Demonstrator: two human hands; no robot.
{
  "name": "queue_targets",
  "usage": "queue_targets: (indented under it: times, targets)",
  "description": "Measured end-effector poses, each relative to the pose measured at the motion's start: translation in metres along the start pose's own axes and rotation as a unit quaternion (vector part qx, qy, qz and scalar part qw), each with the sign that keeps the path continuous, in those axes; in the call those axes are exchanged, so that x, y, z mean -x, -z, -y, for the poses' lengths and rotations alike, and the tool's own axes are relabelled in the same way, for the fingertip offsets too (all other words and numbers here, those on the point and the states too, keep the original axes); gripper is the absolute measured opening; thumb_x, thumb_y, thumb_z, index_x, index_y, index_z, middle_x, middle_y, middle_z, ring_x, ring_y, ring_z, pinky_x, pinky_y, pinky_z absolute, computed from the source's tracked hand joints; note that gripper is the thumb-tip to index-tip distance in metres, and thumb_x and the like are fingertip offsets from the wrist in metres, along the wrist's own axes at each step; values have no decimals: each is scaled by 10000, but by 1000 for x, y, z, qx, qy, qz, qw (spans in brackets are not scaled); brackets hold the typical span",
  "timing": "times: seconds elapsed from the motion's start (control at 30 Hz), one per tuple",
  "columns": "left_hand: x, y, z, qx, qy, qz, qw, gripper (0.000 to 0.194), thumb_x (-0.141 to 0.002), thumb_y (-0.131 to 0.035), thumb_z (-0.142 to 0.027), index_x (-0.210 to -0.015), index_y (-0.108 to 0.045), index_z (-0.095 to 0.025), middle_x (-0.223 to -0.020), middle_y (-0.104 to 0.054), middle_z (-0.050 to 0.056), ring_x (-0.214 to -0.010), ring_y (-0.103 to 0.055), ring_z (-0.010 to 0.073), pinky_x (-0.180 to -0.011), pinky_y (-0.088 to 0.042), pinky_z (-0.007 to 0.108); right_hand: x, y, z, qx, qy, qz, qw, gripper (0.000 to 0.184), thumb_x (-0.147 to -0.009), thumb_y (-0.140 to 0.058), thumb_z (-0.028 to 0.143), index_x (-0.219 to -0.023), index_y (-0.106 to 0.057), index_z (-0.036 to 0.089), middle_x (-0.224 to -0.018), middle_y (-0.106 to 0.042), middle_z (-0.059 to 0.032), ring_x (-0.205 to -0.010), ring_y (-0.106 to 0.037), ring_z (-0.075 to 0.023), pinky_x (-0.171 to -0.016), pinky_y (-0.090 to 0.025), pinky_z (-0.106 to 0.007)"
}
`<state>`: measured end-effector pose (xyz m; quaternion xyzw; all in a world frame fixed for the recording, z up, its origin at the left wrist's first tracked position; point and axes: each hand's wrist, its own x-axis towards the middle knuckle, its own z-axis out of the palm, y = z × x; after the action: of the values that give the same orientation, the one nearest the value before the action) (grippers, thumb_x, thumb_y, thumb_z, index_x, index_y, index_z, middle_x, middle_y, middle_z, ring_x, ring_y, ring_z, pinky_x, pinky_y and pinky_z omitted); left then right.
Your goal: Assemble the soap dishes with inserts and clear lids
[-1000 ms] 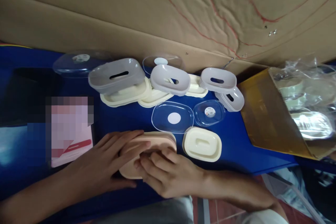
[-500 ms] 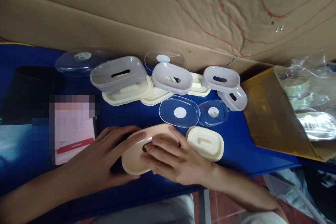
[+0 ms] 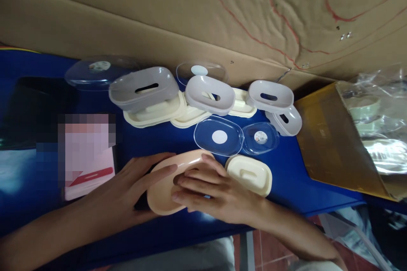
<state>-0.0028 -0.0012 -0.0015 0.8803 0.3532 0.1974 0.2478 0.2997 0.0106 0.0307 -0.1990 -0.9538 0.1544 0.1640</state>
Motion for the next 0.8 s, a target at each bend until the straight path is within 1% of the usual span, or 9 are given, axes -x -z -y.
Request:
queue_targets:
  times: [0.07,0.13,0.17,0.27,0.3,0.37,0.5,0.63,0.8]
  targets:
    - [-1,-1,0,-10,-5,8,1000,1075,-839,-933,-321,-1709,-301,-290,-1618,-528,174,-1327,-610,342,-1053,-559,460,-1,0,1,12,5,0,1000,360,-1075,-712,236,-1433,-701,191,-1487,-732,-61,-1513,-562,-204,-1409,-263,-531]
    - [-1,-2,0,-27,-12,16,999,1088,-824,-950,-367,-1708,-322,-282,-1660,-498,181,-1366,-584,367,-1072,-539,482,-2,-1,3,47,18,6,999,347,-1061,-726,214,-1408,-723,208,-1478,-739,-50,-1496,-577,-216,-1402,-283,-534]
    - [-2,-2,1,-37,-18,18,999,1053,-840,-938,-388,-1701,-344,-271,-1677,-486,185,-1387,-571,374,-1085,-525,491,-2,-1,5,65,23,12,998,339,-1060,-722,204,-1399,-731,220,-1479,-738,-42,-1492,-579,-217,-1400,-289,-531]
    - [-3,-2,1,-69,-37,27,997,848,-935,-851,-423,-1647,-443,-213,-1688,-488,190,-1402,-568,364,-1111,-487,488,-1,-4,8,93,33,27,995,330,-1079,-689,205,-1405,-731,229,-1495,-728,-27,-1487,-583,-223,-1402,-288,-529]
    - [-3,-2,1,-75,-43,27,996,799,-953,-830,-434,-1626,-473,-196,-1686,-493,190,-1395,-574,357,-1112,-478,481,-1,-5,8,94,34,31,995,340,-1084,-679,205,-1421,-723,220,-1506,-720,-29,-1487,-585,-229,-1403,-285,-529]
    - [-3,-2,1,-82,-49,22,995,764,-966,-805,-487,-1603,-509,-187,-1692,-490,184,-1390,-580,355,-1120,-455,478,0,-5,9,90,36,36,995,363,-1087,-670,196,-1449,-705,190,-1529,-704,-44,-1489,-590,-242,-1401,-297,-520]
    - [0,-3,0,-91,-45,5,995,753,-987,-750,-598,-1603,-526,-228,-1713,-485,149,-1390,-586,355,-1153,-379,497,1,2,8,55,34,42,997,370,-1095,-641,167,-1461,-693,150,-1537,-697,-75,-1506,-587,-254,-1359,-403,-471]
    - [-1,-3,-2,-90,-46,6,995,719,-1020,-710,-606,-1611,-516,-245,-1704,-507,137,-1384,-598,336,-1154,-336,485,1,11,5,45,12,25,999,346,-1109,-620,162,-1446,-696,148,-1515,-713,-82,-1508,-586,-236,-1338,-434,-432]
    - [0,-3,-4,-102,-49,-4,994,683,-1036,-679,-616,-1586,-534,-236,-1667,-543,164,-1377,-604,339,-1143,-329,494,5,9,4,51,2,19,999,368,-1086,-685,205,-1448,-696,144,-1505,-719,-89,-1496,-592,-240,-1315,-471,-423]
